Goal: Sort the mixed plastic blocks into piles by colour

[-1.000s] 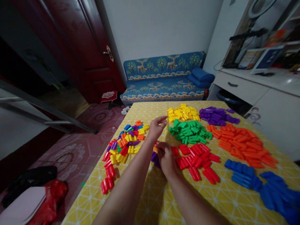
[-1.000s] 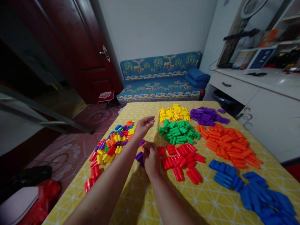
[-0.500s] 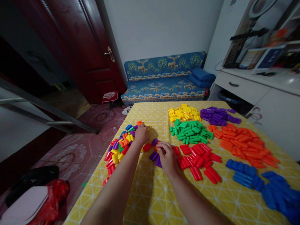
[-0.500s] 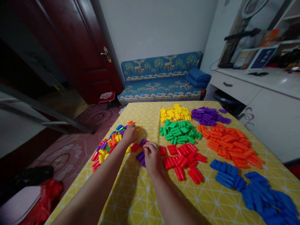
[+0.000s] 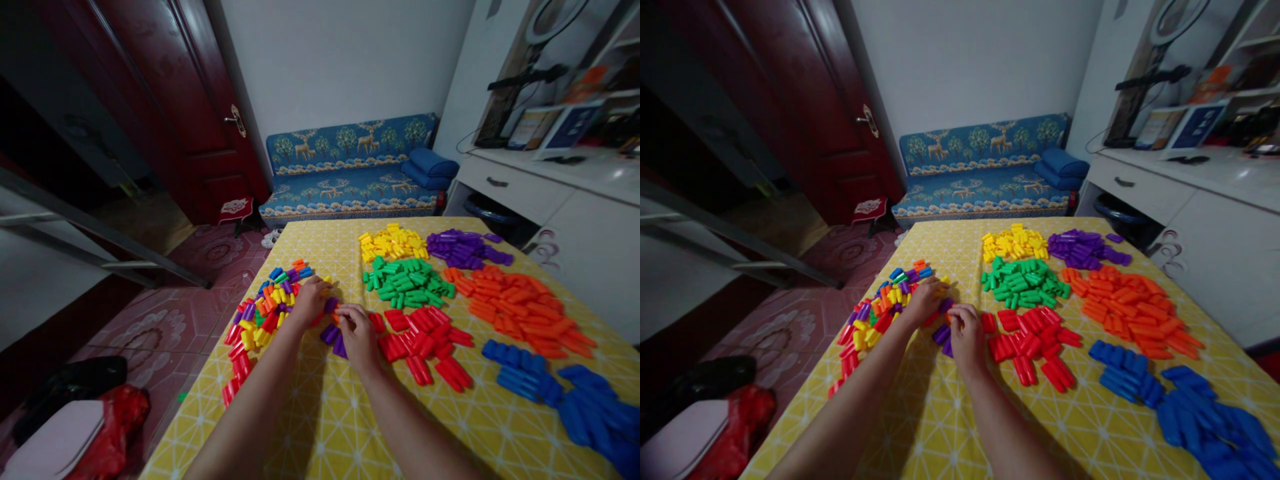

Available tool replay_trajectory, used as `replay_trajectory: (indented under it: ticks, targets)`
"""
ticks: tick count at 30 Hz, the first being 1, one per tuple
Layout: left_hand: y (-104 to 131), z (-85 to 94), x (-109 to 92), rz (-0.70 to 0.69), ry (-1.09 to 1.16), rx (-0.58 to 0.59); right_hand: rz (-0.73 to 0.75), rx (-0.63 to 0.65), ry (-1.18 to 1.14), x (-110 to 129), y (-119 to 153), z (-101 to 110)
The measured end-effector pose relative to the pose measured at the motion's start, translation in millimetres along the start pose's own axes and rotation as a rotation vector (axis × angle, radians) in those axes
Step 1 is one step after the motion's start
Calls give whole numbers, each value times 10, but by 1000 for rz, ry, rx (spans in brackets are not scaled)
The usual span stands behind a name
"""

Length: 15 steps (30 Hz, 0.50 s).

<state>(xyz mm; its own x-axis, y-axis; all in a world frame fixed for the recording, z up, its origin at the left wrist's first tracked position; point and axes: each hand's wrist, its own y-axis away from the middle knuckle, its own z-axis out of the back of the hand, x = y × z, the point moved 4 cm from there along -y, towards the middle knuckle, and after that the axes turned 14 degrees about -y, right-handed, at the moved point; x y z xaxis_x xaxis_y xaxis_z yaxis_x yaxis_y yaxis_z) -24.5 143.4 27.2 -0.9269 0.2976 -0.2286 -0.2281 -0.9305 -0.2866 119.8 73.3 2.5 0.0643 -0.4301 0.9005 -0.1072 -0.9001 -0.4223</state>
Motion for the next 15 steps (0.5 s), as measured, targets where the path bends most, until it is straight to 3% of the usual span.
replay_trajectory:
  ticks: [5, 10, 15]
  targets:
    - [300, 162, -99, 128, 469, -135, -145, -57, -53, -99, 33, 8]
    - [592, 221, -247, 422, 1185, -12, -131, -6, -117, -14, 59, -12]
    - [685, 193, -392, 799, 1819, 62, -30, 68, -101, 96, 61, -11]
